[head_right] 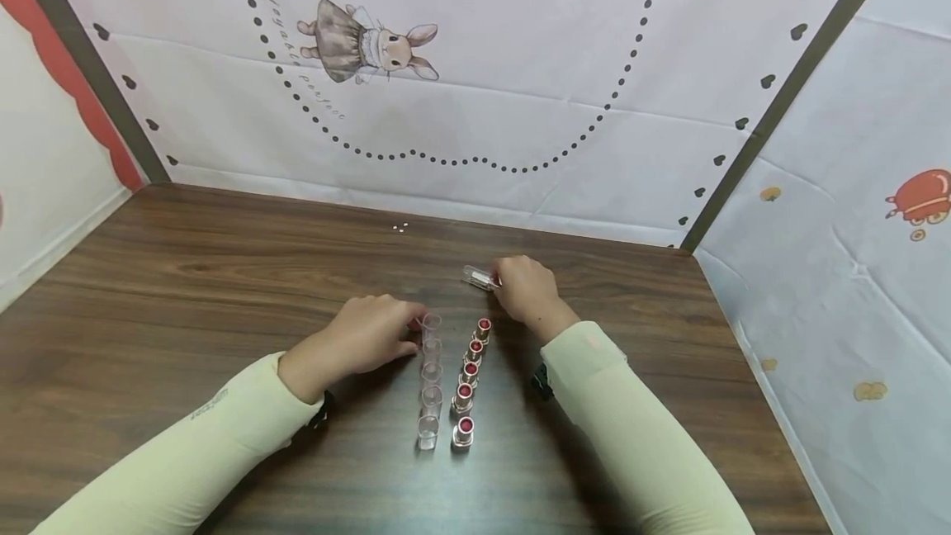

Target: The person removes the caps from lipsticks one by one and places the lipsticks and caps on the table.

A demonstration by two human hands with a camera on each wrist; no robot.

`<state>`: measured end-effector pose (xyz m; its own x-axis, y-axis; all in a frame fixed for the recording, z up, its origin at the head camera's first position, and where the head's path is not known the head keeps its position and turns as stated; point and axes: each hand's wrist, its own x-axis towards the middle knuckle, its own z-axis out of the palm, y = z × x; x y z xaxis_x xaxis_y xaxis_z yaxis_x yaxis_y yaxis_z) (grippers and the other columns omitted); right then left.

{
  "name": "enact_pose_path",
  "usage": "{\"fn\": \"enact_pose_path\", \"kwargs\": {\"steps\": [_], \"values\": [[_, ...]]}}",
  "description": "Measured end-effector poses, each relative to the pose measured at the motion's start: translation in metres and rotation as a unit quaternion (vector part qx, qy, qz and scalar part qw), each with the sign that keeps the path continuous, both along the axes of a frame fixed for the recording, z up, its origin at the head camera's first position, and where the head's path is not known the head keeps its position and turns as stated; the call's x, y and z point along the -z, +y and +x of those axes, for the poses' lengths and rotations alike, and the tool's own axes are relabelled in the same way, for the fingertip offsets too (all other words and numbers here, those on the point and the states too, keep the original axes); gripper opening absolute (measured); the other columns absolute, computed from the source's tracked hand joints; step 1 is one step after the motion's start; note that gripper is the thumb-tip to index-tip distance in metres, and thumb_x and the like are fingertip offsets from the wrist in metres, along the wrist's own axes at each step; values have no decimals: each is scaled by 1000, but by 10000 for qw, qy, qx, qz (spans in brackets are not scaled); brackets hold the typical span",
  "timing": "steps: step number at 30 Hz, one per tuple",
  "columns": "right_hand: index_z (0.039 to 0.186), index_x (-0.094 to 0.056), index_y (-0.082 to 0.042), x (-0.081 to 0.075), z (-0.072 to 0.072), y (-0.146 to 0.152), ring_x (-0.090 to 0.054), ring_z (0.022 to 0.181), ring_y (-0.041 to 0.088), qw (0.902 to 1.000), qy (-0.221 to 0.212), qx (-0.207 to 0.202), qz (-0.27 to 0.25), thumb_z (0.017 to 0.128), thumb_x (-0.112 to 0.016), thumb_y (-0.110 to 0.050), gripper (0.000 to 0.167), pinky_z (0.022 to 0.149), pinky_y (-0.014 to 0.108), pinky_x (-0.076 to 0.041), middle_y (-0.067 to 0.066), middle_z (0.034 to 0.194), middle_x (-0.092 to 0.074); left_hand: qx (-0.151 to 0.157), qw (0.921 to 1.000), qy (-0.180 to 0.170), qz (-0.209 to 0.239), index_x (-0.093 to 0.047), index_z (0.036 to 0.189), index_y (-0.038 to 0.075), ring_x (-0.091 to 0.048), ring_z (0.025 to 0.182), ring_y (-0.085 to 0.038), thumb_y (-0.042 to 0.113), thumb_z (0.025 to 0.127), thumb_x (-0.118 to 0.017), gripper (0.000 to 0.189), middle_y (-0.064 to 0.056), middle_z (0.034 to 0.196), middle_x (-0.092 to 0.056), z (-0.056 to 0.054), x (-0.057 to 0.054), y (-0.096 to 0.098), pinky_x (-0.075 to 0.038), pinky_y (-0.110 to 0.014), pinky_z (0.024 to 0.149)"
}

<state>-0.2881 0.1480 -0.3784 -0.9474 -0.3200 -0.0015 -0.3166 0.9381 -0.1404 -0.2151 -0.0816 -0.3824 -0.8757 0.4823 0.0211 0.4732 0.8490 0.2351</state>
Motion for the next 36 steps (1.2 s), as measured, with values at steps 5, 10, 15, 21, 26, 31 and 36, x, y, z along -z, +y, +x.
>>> {"fn": "enact_pose_path", "kwargs": {"steps": [5,10,15,21,26,31,36], "values": [[108,-73,-11,1,3,1,-66,83,24,10000,-7,35,1,95,-67,-16,15,72,44,-55,9,102,-73,-46,10000,23,-32,-72,105,16,-71,85,-28,21,83,-81,24,-2,97,-75,1,-1,1,-54,-53,69],[107,-73,-11,4,13,7,-68,90,27,9995,148,19,-262,94,-69,-18,15,76,47,-55,10,100,-71,-68,9998,190,-40,-72,99,16,-70,75,-29,9,89,-70,12,-5,93,-76,3,1,1,-52,-52,62],[110,-72,-8,4,30,19,-67,88,26,9944,387,-9,-979,90,-70,-13,21,77,44,-54,10,97,-71,-58,9994,331,-72,-72,102,13,-69,72,-30,-3,88,-62,23,-10,91,-75,5,-5,0,-52,-50,57],[109,-72,-6,-8,55,34,-66,84,24,9753,849,1,-2039,87,-73,-7,22,75,40,-56,8,91,-68,-148,9932,1121,269,-66,125,12,-71,74,-31,-2,87,-62,41,-11,95,-75,16,-30,0,-53,-45,53],[107,-72,-6,-17,82,35,-66,84,21,9657,1249,-330,-2252,85,-75,-6,22,77,41,-56,6,89,-66,24,9793,1939,575,-65,129,18,-72,76,-25,24,94,-68,35,-4,104,-75,34,-46,5,-51,-40,51],[108,-72,-9,-27,104,24,-63,85,14,9619,1508,-733,-2159,84,-77,-7,25,74,36,-52,1,91,-66,209,9667,2461,675,-65,128,20,-72,78,-21,32,90,-74,41,-2,105,-72,50,-54,9,-50,-35,48],[109,-72,-12,-34,117,15,-59,85,11,9599,1729,-1065,-1932,82,-80,-8,28,71,31,-51,-1,93,-65,375,9590,2726,676,-64,129,19,-73,85,-21,40,86,-78,50,-4,112,-71,59,-57,11,-48,-30,46]]}}
